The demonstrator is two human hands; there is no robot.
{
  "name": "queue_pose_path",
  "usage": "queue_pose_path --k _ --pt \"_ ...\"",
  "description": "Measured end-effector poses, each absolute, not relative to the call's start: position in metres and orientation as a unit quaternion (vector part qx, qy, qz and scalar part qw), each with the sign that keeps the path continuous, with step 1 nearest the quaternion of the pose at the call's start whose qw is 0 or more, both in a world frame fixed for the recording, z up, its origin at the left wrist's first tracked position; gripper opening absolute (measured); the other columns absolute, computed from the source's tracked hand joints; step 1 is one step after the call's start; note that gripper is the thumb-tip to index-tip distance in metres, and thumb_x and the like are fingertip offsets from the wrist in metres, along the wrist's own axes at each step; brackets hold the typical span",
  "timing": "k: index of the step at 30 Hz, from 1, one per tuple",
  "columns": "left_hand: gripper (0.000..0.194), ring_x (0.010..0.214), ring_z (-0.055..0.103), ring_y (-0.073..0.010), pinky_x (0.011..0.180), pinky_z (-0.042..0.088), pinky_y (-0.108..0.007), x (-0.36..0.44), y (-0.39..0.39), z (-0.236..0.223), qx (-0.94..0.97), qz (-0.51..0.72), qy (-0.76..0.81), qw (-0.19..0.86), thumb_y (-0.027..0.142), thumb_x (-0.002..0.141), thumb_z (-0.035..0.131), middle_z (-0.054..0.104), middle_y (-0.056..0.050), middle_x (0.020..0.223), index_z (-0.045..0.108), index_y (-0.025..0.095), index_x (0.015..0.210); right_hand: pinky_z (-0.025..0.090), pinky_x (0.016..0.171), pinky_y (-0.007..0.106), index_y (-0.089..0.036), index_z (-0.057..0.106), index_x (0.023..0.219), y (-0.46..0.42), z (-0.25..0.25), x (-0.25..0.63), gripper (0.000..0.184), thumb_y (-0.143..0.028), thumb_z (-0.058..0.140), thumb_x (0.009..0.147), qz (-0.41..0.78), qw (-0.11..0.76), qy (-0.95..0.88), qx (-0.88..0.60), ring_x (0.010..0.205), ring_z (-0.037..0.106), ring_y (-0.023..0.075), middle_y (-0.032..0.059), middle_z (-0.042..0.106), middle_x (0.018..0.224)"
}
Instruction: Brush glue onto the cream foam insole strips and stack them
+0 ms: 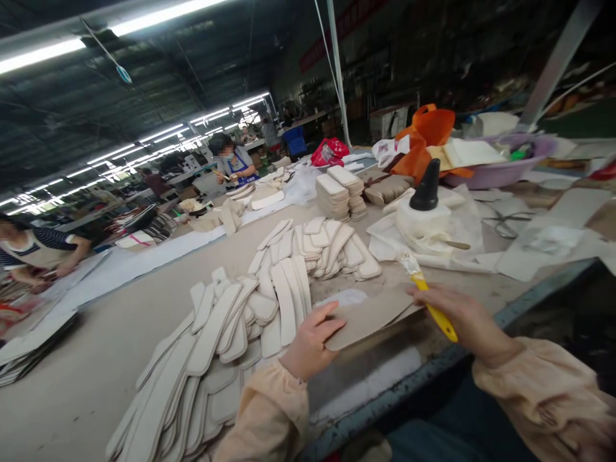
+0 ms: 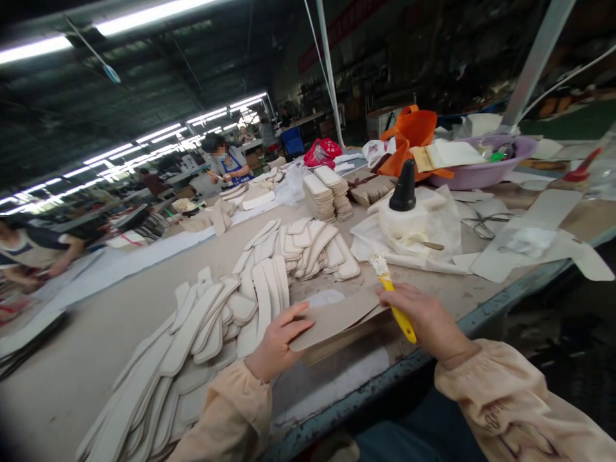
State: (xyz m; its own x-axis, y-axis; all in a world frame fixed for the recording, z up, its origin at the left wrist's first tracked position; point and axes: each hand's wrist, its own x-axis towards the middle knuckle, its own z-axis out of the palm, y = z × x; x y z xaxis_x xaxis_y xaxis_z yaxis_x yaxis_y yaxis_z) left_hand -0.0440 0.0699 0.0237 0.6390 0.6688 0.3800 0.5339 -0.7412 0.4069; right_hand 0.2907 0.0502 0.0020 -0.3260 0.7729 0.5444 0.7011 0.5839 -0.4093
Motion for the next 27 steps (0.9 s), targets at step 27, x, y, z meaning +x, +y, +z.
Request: queue_pose_path --k 27 --pt "0.081 0.129 0.043 -0.0295 0.111 0.029 -0.049 -0.018 0.083 0.030 0.878 0.026 0.422 0.223 0.049 0.079 0.059 0.046 -0.017 0.141 0.027 0.016 0.146 0.047 0.090 0.039 -0.019 0.056 0.106 0.050 -0.005 0.291 0.034 -0.006 0.051 0.076 0.064 0.351 -0.812 -0.462 0.108 0.056 0.0268 0.0114 0.063 0.104"
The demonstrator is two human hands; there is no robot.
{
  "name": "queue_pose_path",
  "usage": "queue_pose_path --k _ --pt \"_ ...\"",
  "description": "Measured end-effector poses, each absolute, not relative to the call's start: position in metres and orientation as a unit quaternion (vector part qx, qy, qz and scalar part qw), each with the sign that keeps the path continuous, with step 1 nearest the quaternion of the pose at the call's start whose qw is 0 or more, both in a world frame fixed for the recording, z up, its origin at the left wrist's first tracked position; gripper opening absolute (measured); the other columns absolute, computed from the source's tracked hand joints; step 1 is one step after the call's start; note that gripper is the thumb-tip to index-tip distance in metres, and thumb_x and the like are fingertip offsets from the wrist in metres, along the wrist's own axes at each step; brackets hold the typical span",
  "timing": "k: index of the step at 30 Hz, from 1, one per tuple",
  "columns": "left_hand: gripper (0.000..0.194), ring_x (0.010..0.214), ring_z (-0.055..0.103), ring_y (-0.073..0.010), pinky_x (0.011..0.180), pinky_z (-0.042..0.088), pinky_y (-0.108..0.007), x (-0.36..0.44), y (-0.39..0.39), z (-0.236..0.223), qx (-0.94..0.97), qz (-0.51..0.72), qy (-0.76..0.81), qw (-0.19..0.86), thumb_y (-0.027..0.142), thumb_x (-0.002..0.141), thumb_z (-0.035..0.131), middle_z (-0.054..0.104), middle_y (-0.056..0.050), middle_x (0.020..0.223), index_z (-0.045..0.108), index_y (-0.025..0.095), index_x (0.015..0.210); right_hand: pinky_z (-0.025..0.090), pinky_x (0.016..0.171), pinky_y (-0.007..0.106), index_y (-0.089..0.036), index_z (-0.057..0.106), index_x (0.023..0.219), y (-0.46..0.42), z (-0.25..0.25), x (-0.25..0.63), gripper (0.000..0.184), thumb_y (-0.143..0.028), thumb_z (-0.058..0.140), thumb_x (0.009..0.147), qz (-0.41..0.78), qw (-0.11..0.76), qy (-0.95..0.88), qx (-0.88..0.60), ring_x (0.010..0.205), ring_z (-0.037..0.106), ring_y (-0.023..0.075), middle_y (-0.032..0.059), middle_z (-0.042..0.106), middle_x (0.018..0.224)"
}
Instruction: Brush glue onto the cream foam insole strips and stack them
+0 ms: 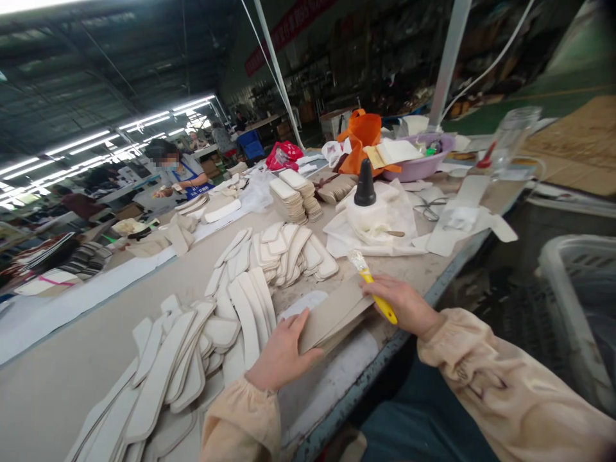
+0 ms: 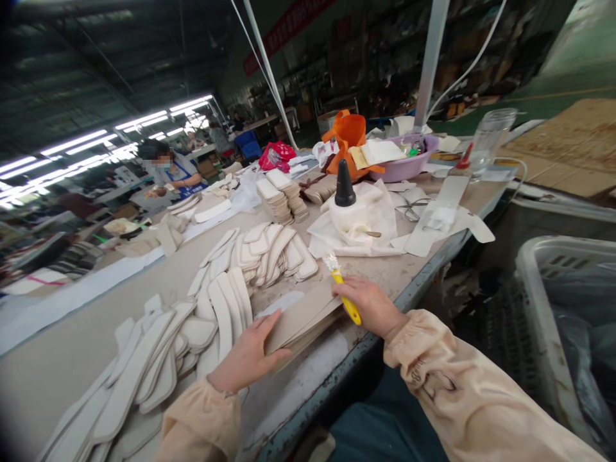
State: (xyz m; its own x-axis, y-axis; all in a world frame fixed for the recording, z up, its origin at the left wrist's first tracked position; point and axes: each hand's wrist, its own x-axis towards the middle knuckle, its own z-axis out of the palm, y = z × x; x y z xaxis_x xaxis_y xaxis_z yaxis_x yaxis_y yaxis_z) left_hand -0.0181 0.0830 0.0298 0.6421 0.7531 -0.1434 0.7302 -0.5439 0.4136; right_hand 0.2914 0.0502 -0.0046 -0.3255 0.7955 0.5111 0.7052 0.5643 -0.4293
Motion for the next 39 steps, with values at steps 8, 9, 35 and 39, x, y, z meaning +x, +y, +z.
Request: queue_pose_path --k 8,9,35,39 --pt "0.069 0.125 0.048 -0.0278 0.107 0.036 -0.046 -0.019 0.097 0.038 0.891 0.022 0.382 0.243 0.051 0.085 0.051 0.050 -0.017 0.137 0.036 0.014 0.142 0.046 0.088 0.037 -0.019 0.058 0.102 0.054 -0.003 0.292 0.026 -0.007 0.052 0.080 0.081 0.374 -0.799 -0.464 0.104 0.057 0.0249 0.0097 0.063 0.097" --pt "0.069 0.124 0.049 -0.0273 0.106 0.038 -0.045 -0.019 0.098 0.039 0.893 0.021 0.375 0.247 0.051 0.085 0.052 0.051 -0.016 0.137 0.036 0.016 0.142 0.046 0.088 0.037 -0.019 0.058 0.102 0.054 -0.003 0.293 0.025 -0.007 0.052 0.081 0.085 0.376 -0.799 -0.461 0.103 0.057 0.0248 0.0092 0.063 0.095" --pt "0.043 0.120 0.054 -0.0196 0.104 0.041 -0.037 -0.016 0.115 0.039 0.859 0.128 0.414 0.273 0.039 0.096 0.034 0.061 -0.009 0.127 0.053 0.017 0.128 0.049 0.081 0.036 -0.020 0.059 0.110 0.067 -0.001 0.295 0.023 -0.017 0.052 0.088 0.085 0.426 -0.779 -0.453 0.093 0.059 0.0228 0.0087 0.064 0.097" --pt "0.043 0.119 0.055 -0.0198 0.103 0.041 -0.038 -0.015 0.122 0.037 0.855 0.153 0.418 0.265 0.037 0.096 0.032 0.062 -0.010 0.125 0.053 0.016 0.127 0.048 0.087 0.037 -0.021 0.060 0.111 0.071 -0.002 0.296 0.023 -0.023 0.058 0.088 0.075 0.400 -0.799 -0.443 0.100 0.059 0.0232 0.0087 0.064 0.102"
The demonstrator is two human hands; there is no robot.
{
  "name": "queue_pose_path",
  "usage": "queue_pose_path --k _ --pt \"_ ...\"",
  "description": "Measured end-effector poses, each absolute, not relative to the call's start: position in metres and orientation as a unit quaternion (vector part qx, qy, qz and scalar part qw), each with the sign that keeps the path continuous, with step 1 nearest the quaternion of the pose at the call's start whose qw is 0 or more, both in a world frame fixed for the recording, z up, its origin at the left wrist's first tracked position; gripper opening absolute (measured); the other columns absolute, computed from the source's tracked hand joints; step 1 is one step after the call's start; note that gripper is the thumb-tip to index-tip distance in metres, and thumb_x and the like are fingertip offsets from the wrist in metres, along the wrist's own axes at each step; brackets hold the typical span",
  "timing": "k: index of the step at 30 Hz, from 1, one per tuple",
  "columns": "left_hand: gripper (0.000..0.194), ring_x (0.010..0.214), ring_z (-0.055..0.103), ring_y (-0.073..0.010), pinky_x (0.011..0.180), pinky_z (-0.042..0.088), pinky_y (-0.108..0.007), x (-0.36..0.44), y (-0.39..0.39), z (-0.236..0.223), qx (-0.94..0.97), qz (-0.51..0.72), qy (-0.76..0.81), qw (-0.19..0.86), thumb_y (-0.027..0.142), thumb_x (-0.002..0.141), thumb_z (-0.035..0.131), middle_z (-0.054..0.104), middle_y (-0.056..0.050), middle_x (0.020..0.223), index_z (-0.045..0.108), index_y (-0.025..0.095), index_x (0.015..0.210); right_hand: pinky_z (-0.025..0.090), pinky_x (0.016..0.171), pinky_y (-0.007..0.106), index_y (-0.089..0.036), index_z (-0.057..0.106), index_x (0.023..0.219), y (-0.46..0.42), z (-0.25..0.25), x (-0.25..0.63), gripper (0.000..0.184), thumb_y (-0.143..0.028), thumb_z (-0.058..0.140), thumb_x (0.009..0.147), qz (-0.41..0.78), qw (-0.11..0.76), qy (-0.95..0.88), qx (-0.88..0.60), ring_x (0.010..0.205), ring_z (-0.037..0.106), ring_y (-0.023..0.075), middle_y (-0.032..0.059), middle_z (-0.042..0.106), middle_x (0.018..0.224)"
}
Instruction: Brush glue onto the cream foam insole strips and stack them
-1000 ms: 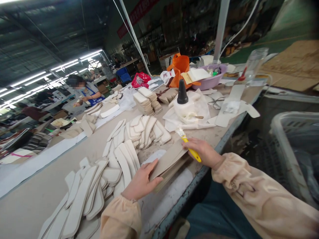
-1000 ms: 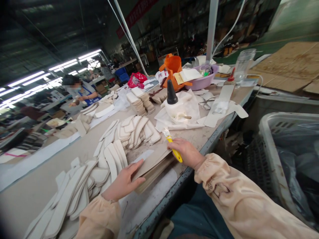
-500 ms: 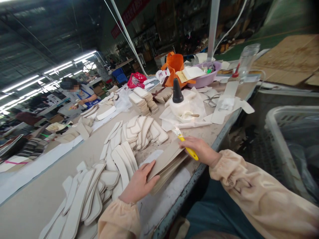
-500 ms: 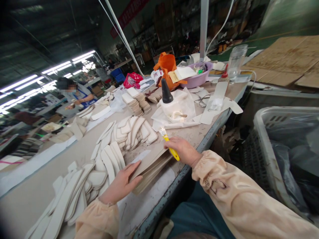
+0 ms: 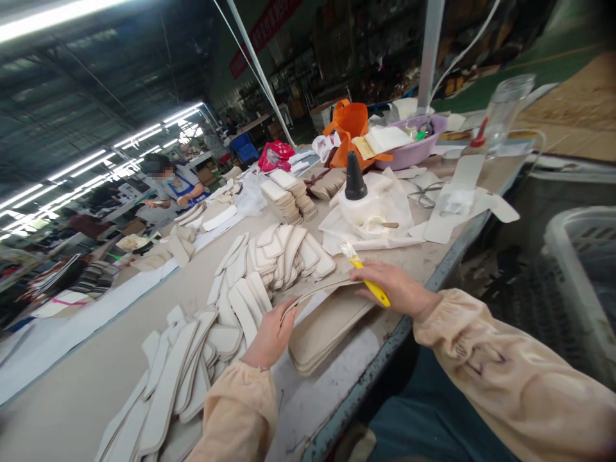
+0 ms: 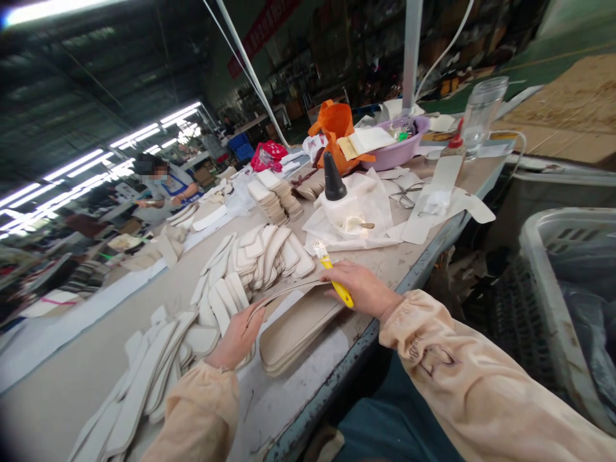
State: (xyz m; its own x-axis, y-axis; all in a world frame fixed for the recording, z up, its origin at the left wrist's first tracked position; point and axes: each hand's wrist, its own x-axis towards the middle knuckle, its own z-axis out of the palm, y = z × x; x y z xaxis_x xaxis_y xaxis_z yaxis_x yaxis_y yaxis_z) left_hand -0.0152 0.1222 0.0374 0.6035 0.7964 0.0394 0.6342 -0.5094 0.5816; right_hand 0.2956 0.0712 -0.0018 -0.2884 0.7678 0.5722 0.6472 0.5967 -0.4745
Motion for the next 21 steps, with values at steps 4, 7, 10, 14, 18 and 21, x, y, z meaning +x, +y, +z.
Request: queue_pose_path --k 4,7,10,14,18,21 --pt "0.041 0.117 0.056 -0.0198 0.103 0.043 -0.039 -0.011 0.122 0.040 0.862 0.166 0.406 0.255 0.037 0.096 0.034 0.063 -0.010 0.123 0.054 0.018 0.126 0.050 0.085 0.039 -0.020 0.059 0.114 0.074 -0.006 0.300 0.036 -0.008 0.052 0.081 0.062 0.393 -0.787 -0.472 0.100 0.060 0.0252 0.0103 0.065 0.105" --pt "0.043 0.116 0.056 -0.0209 0.103 0.043 -0.041 -0.008 0.117 0.043 0.873 0.149 0.395 0.246 0.038 0.096 0.034 0.062 -0.011 0.124 0.052 0.019 0.130 0.050 0.084 0.039 -0.021 0.060 0.112 0.073 -0.006 0.305 0.040 -0.005 0.052 0.076 0.052 0.417 -0.770 -0.480 0.098 0.061 0.0256 0.0101 0.065 0.104" --pt "0.048 0.124 0.049 -0.0223 0.108 0.038 -0.043 -0.008 0.108 0.043 0.887 0.111 0.386 0.229 0.042 0.094 0.038 0.054 -0.012 0.133 0.045 0.020 0.136 0.050 0.083 0.038 -0.022 0.060 0.111 0.067 -0.002 0.309 0.039 -0.005 0.052 0.077 0.054 0.427 -0.770 -0.471 0.097 0.060 0.0255 0.0091 0.065 0.102" --pt "0.063 0.128 0.043 -0.0255 0.109 0.035 -0.047 -0.012 0.097 0.039 0.905 0.060 0.363 0.213 0.050 0.087 0.050 0.047 -0.012 0.139 0.036 0.023 0.142 0.048 0.088 0.040 -0.022 0.059 0.111 0.055 0.000 0.309 0.032 -0.008 0.048 0.085 0.053 0.414 -0.789 -0.450 0.100 0.059 0.0257 0.0100 0.065 0.103" --pt "0.079 0.126 0.044 -0.0292 0.108 0.035 -0.049 -0.012 0.091 0.034 0.911 0.028 0.362 0.197 0.054 0.076 0.064 0.047 -0.012 0.138 0.034 0.023 0.143 0.047 0.091 0.042 -0.023 0.060 0.110 0.049 -0.004 0.308 0.027 -0.013 0.048 0.088 0.061 0.387 -0.807 -0.443 0.105 0.058 0.0267 0.0102 0.065 0.104" --pt "0.079 0.123 0.047 -0.0289 0.107 0.036 -0.047 -0.011 0.090 0.034 0.909 0.019 0.371 0.187 0.052 0.075 0.065 0.051 -0.012 0.134 0.035 0.023 0.142 0.048 0.092 0.043 -0.023 0.061 0.110 0.050 -0.007 0.309 0.028 -0.013 0.051 0.085 0.068 0.383 -0.806 -0.445 0.106 0.058 0.0272 0.0105 0.065 0.106"
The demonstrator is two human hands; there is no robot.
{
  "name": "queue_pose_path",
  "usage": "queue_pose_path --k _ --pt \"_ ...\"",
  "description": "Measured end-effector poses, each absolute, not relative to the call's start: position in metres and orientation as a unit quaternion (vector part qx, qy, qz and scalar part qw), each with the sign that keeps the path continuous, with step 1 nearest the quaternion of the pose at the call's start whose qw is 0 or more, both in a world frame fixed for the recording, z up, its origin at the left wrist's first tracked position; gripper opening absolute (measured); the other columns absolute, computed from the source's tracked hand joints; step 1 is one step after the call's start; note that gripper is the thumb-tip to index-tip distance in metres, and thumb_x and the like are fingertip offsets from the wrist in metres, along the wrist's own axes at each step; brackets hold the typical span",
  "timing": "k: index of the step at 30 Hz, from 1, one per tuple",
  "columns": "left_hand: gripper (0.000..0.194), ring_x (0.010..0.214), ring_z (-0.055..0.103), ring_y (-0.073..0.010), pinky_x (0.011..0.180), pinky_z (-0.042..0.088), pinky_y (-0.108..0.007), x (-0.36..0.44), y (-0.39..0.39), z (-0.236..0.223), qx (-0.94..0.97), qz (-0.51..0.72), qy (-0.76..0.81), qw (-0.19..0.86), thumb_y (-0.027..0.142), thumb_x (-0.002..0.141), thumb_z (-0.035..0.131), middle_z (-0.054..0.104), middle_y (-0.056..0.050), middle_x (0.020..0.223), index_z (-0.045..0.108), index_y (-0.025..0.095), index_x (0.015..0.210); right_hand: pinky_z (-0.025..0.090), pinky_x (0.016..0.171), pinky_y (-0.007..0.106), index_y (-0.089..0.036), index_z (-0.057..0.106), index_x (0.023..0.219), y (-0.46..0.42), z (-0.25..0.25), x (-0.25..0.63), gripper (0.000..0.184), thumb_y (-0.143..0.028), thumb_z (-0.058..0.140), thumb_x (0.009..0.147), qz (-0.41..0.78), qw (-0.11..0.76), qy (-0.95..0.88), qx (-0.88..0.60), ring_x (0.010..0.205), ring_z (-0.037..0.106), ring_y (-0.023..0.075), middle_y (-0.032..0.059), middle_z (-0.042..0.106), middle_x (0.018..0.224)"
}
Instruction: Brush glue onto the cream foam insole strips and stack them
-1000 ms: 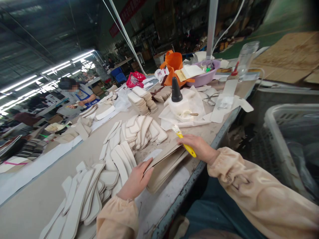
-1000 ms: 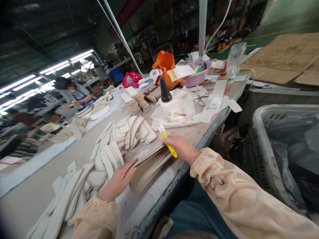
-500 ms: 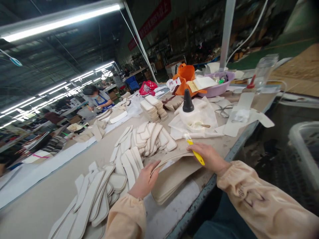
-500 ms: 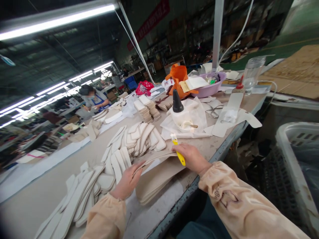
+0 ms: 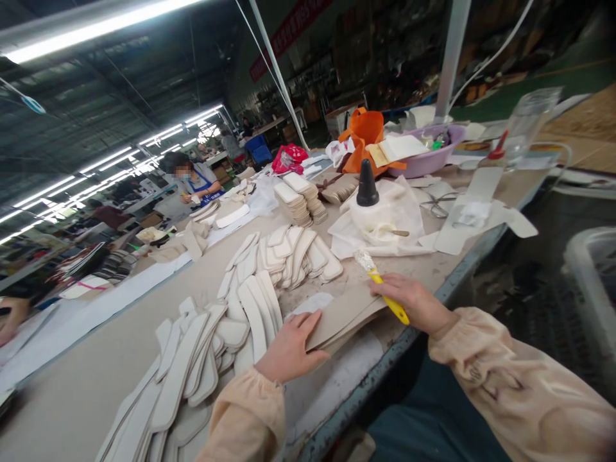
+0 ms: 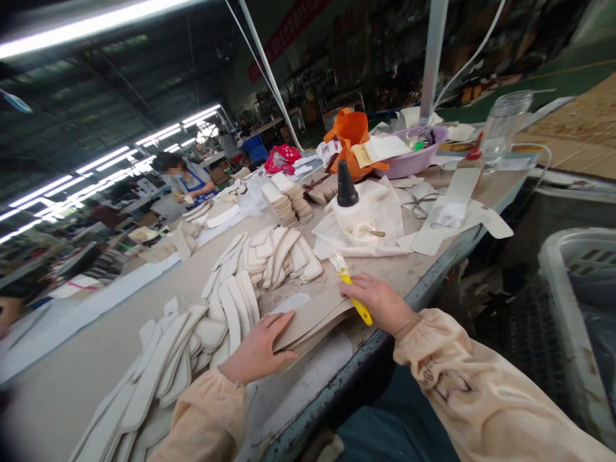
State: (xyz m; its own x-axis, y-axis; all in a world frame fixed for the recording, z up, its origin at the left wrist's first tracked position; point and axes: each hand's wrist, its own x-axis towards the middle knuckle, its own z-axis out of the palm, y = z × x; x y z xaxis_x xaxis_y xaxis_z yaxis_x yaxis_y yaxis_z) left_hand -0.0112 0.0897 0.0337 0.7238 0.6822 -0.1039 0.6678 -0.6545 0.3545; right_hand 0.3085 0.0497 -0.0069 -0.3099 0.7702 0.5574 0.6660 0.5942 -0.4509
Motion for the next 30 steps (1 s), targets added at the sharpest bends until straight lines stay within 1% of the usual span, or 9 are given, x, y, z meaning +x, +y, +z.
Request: queue_pose_path --k 7,12,16,19,22,24,25,28,30 --pt "0.066 0.118 0.051 -0.0278 0.105 0.039 -0.046 -0.013 0.091 0.037 0.913 0.030 0.364 0.182 0.049 0.080 0.059 0.055 -0.013 0.130 0.044 0.021 0.138 0.050 0.087 0.040 -0.020 0.061 0.109 0.050 -0.005 0.307 0.033 -0.007 0.051 0.080 0.076 0.390 -0.801 -0.448 0.103 0.059 0.0264 0.0115 0.065 0.106" --pt "0.048 0.110 0.056 -0.0233 0.099 0.045 -0.040 -0.012 0.102 0.046 0.902 0.105 0.362 0.210 0.032 0.084 0.052 0.059 -0.012 0.120 0.053 0.020 0.130 0.051 0.084 0.038 -0.021 0.061 0.110 0.057 0.000 0.305 0.035 -0.008 0.053 0.078 0.076 0.402 -0.792 -0.454 0.100 0.061 0.0260 0.0100 0.065 0.104" --pt "0.044 0.110 0.056 -0.0226 0.100 0.044 -0.039 -0.009 0.119 0.060 0.888 0.139 0.379 0.219 0.028 0.087 0.044 0.060 -0.013 0.119 0.055 0.016 0.128 0.051 0.083 0.038 -0.021 0.059 0.110 0.064 0.006 0.302 0.024 -0.022 0.057 0.086 0.065 0.412 -0.781 -0.465 0.096 0.062 0.0256 0.0094 0.065 0.102" --pt "0.043 0.109 0.057 -0.0220 0.100 0.043 -0.038 -0.008 0.127 0.071 0.882 0.152 0.380 0.235 0.028 0.088 0.043 0.061 -0.011 0.118 0.055 0.018 0.128 0.051 0.084 0.040 -0.021 0.058 0.112 0.068 0.009 0.300 0.032 -0.035 0.063 0.084 0.065 0.388 -0.799 -0.454 0.101 0.060 0.0275 0.0102 0.064 0.107" --pt "0.043 0.109 0.056 -0.0229 0.101 0.041 -0.038 -0.008 0.128 0.078 0.865 0.156 0.382 0.286 0.032 0.087 0.046 0.062 -0.009 0.119 0.057 0.020 0.127 0.051 0.083 0.039 -0.022 0.058 0.114 0.069 0.006 0.302 0.028 -0.027 0.058 0.086 0.061 0.379 -0.813 -0.439 0.100 0.061 0.0272 0.0099 0.064 0.107" --pt "0.042 0.109 0.056 -0.0234 0.101 0.040 -0.038 -0.008 0.127 0.079 0.841 0.150 0.386 0.349 0.035 0.087 0.048 0.064 -0.008 0.119 0.059 0.020 0.125 0.051 0.081 0.037 -0.023 0.058 0.112 0.067 0.004 0.305 0.025 -0.023 0.055 0.088 0.067 0.406 -0.796 -0.443 0.095 0.063 0.0252 0.0080 0.066 0.104" --pt "0.041 0.108 0.056 -0.0235 0.100 0.040 -0.038 -0.009 0.125 0.078 0.821 0.147 0.392 0.388 0.037 0.086 0.050 0.065 -0.007 0.117 0.061 0.020 0.122 0.051 0.080 0.036 -0.024 0.059 0.110 0.065 0.004 0.306 0.022 -0.024 0.056 0.088 0.074 0.427 -0.781 -0.450 0.093 0.063 0.0245 0.0066 0.066 0.102" --pt "0.039 0.094 0.061 -0.0220 0.089 0.045 -0.035 -0.014 0.115 0.080 0.740 0.141 0.428 0.498 0.045 0.086 0.052 0.070 -0.006 0.097 0.067 0.016 0.106 0.051 0.080 0.033 -0.026 0.061 0.102 0.057 0.014 0.303 0.016 -0.032 0.063 0.087 0.081 0.507 -0.707 -0.486 0.088 0.065 0.0232 0.0043 0.067 0.096" --pt "0.047 0.077 0.063 -0.0200 0.076 0.048 -0.033 -0.024 0.102 0.091 0.681 0.145 0.461 0.550 0.053 0.085 0.050 0.070 -0.006 0.080 0.068 0.011 0.097 0.052 0.078 0.031 -0.027 0.061 0.102 0.057 0.026 0.289 0.018 -0.036 0.065 0.086 0.049 0.573 -0.657 -0.487 0.086 0.064 0.0225 0.0055 0.066 0.094"
